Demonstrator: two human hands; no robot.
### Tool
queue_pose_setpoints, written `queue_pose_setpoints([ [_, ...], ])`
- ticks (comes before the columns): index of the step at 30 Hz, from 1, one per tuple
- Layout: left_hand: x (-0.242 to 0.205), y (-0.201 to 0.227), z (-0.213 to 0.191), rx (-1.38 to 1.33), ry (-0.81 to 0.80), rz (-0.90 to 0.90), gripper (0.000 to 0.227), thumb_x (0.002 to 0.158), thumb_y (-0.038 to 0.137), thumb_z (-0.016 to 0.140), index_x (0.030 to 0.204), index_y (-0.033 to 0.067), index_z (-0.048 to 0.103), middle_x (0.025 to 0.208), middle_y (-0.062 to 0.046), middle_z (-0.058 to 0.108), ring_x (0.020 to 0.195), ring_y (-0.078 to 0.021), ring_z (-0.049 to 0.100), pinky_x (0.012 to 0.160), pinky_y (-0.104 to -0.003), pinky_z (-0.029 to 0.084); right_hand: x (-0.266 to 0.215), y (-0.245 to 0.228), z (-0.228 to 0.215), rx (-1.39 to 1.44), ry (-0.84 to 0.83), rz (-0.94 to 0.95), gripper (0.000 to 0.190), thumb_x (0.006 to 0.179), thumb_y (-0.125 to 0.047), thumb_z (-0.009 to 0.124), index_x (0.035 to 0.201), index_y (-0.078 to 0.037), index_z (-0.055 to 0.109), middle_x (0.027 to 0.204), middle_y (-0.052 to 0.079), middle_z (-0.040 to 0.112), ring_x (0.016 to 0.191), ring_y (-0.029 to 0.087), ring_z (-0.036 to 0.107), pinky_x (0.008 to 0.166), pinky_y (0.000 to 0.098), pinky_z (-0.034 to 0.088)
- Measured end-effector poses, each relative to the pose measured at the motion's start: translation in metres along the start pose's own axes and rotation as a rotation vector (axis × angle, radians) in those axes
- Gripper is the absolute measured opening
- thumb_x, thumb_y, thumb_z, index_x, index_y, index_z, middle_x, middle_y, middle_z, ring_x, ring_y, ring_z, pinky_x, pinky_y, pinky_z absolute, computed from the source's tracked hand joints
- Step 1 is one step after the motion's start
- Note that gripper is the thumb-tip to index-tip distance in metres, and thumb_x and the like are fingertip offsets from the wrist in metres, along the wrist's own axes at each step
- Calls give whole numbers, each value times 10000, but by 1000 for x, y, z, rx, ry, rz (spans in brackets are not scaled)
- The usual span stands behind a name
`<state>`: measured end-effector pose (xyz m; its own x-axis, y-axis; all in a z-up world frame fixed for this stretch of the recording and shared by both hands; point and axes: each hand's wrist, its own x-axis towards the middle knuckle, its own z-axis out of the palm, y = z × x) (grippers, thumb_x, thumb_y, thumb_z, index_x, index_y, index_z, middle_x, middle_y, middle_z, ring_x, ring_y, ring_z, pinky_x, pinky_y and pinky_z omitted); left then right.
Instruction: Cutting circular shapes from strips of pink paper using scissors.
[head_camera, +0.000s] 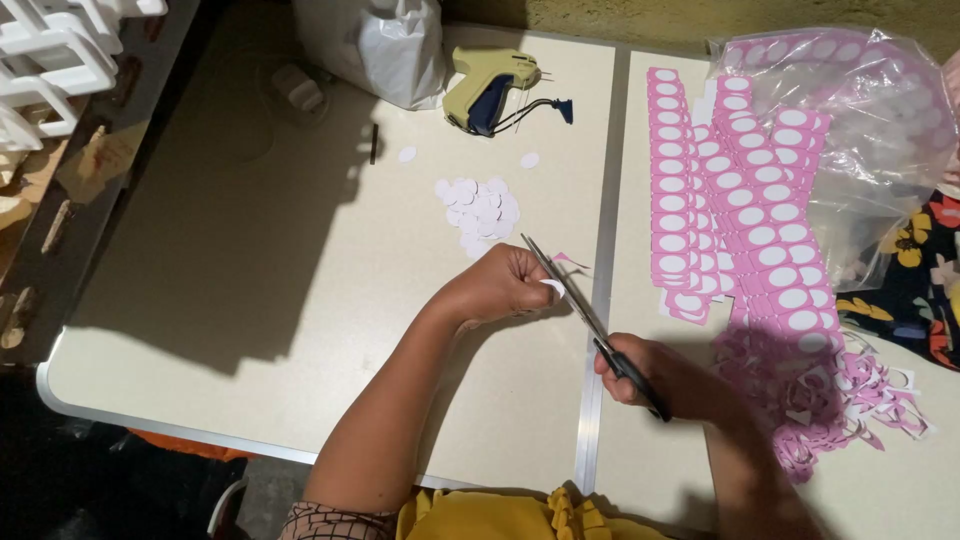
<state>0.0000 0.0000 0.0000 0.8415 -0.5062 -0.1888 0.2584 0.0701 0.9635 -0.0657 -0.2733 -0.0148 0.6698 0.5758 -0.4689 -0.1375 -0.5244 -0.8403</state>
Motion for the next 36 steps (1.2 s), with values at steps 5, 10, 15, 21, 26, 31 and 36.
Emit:
queue_pose_setpoints([
  [5, 2, -1, -1, 13, 3, 0, 48, 717, -33, 719, 692, -17, 682, 481, -36, 536, 424, -71, 448, 440, -191, 366, 1, 18, 0, 6, 53, -6, 493, 779, -573, 765, 845, -97, 652, 583, 47, 587, 546, 193, 563, 544, 321, 474],
  [10, 1, 3, -4, 15, 2, 33, 43, 729, -17, 719, 702, -8, 687, 486, -36, 544, 435, -64, 480, 440, -183, 372, 1, 26, 1, 230, 112, -13, 381, 773, -375, 839, 873, -51, 665, 639, 80, 676, 594, 202, 667, 621, 335, 526],
  [15, -14, 30, -11, 177, 121, 126, 117, 897, 71, 630, 874, -11, 710, 658, -107, 678, 635, -189, 642, 659, -326, 541, 17, 54, -2, 442, 288, -172, 290, 809, -201, 748, 914, 64, 693, 556, 167, 639, 472, 156, 493, 510, 286, 371],
  [21, 9, -5, -61, 903, 708, 137, 171, 1002, 224, 618, 1007, 148, 771, 833, -89, 681, 819, -284, 721, 769, -370, 564, 19, 58, 1, 486, 553, -308, 329, 1028, -243, 593, 1102, 77, 612, 674, 258, 686, 531, 303, 665, 557, 367, 520],
  [26, 26, -32, -74, 960, 726, 135, 217, 994, 193, 640, 1164, 85, 719, 901, -124, 687, 854, -287, 726, 758, -398, 599, 17, 36, 6, 446, 654, -264, 247, 1032, -209, 607, 1030, 37, 629, 662, 222, 683, 529, 272, 657, 446, 290, 435],
  [31, 14, -15, -39, 1259, 835, 306, 395, 973, 174, 682, 1300, -40, 621, 1060, -231, 631, 949, -376, 663, 762, -464, 578, 10, 7, 9, 400, 771, -272, 196, 1012, -178, 659, 992, 15, 629, 647, 181, 669, 522, 235, 642, 428, 255, 428],
  [36, 5, -15, 22, 1312, 526, 288, 560, 963, 429, 639, 1291, -22, 586, 992, -194, 637, 906, -388, 666, 754, -494, 569, 5, 1, 9, 447, 775, -295, 133, 1004, -147, 640, 934, -36, 620, 672, 143, 661, 554, 188, 652, 465, 239, 503],
])
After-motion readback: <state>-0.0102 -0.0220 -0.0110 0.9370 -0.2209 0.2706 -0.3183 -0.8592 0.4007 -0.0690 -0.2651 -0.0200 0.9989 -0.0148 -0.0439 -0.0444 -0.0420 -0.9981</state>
